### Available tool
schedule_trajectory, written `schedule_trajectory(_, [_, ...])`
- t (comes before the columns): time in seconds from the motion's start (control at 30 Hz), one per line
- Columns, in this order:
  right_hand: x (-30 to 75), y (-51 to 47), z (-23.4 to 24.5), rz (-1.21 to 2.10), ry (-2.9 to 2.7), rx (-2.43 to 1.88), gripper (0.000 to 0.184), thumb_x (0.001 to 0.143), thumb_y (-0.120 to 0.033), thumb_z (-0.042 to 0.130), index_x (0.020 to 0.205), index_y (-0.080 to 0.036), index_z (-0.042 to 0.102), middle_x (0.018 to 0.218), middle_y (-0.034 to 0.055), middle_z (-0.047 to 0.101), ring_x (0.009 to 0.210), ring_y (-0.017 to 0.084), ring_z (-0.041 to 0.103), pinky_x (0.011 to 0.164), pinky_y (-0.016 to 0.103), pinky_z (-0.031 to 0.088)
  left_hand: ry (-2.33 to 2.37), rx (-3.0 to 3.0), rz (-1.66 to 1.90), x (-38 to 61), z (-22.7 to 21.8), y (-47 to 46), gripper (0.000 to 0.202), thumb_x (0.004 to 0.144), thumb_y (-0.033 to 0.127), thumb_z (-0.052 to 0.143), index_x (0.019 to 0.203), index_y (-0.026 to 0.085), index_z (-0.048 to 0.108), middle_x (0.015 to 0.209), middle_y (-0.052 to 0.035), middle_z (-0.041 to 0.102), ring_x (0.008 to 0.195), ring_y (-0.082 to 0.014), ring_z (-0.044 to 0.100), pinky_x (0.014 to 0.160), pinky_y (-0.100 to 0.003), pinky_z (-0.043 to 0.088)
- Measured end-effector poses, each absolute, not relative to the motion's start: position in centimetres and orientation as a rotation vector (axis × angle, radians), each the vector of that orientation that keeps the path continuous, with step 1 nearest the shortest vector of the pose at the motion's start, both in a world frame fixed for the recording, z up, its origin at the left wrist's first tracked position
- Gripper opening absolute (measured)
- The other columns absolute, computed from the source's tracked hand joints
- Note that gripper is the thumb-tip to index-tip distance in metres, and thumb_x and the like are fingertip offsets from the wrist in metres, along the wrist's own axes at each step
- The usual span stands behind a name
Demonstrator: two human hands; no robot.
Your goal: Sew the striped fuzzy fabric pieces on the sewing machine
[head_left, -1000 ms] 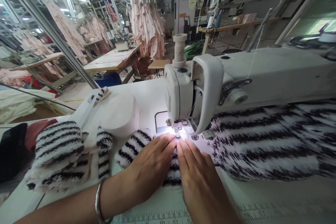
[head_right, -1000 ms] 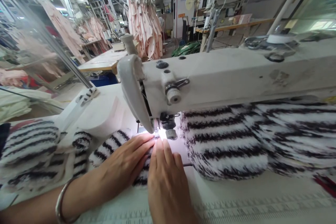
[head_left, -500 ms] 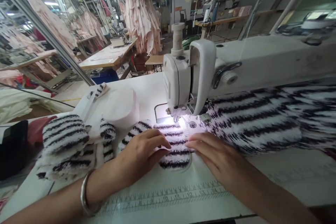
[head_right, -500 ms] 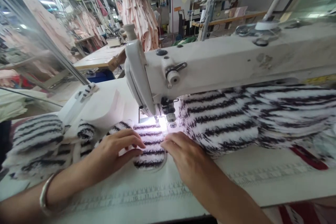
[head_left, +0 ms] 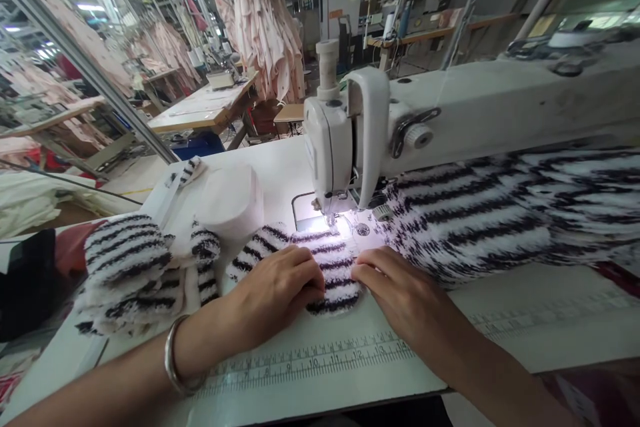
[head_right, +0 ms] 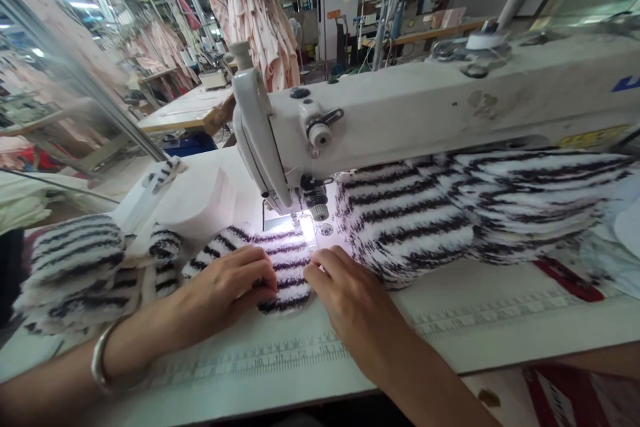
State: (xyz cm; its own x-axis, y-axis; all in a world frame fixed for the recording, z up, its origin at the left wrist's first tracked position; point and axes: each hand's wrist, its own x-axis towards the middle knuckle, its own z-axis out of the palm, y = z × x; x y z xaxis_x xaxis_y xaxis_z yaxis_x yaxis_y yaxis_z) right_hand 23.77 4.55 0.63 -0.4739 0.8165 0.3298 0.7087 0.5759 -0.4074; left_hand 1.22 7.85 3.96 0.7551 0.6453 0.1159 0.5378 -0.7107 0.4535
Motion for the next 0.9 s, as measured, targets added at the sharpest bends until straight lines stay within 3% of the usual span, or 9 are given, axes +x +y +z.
schedule_trajectory(0.23, [22.3,1.6,0.4,-0.093,-2.234,-1.186,0.04,0.088,0.002,0.034,0.118,-0.01,0.057,0.111,0.01,0.06,0.109,0.02,0.051,0.095,0.037,0.045,0.83,2.576,0.461,1.6,4.8,7.9,0.014,0.094,0.018,0.048,0.098,0.015,0.061,0.099,-0.0074,0.06,0.091,-0.0164,0.057,0.079,-0.03,0.049])
schedule_trajectory(0.4, [20.7,-1.5,-1.3,-0.402,-2.316,-1.352,0.043,0.091,-0.007,0.031,0.124,-0.013,0.058,0.124,0.0092,0.061,0.113,0.025,0.054,0.082,0.036,0.05,0.642,2.624,0.345,1.9,5.2,8.2,0.019,0.096,0.016,0.044,0.105,0.013,0.06,0.115,-0.0101,0.061,0.108,-0.0177,0.056,0.095,-0.031,0.048])
schedule_trajectory(0.6, [19.9,-1.3,-1.9,-0.456,-2.329,-1.446,0.043,0.091,-0.009,0.031,0.123,-0.014,0.06,0.126,0.0103,0.061,0.116,0.028,0.054,0.08,0.039,0.048,0.618,2.609,0.338,1.5,4.7,9.1,0.019,0.096,0.018,0.045,0.105,0.015,0.061,0.116,-0.0105,0.062,0.107,-0.0178,0.058,0.095,-0.032,0.049])
schedule_trajectory(0.8, [19.4,0.8,-1.1,-0.413,-2.227,-1.479,0.055,0.081,0.007,0.027,0.117,-0.014,0.063,0.121,0.0081,0.064,0.117,0.024,0.052,0.087,0.036,0.042,0.647,2.613,0.389,1.5,3.9,10.4,0.019,0.096,0.016,0.043,0.104,0.014,0.061,0.116,-0.011,0.062,0.11,-0.0185,0.057,0.096,-0.032,0.048])
schedule_trajectory(0.9, [19.0,1.9,-1.3,-0.383,-2.192,-1.471,0.055,0.079,0.008,0.027,0.116,-0.012,0.063,0.118,0.008,0.065,0.116,0.023,0.052,0.089,0.036,0.039,0.65,2.63,0.43,1.4,3.5,11.2,0.018,0.095,0.016,0.044,0.102,0.013,0.06,0.114,-0.0117,0.062,0.109,-0.0193,0.058,0.095,-0.033,0.049])
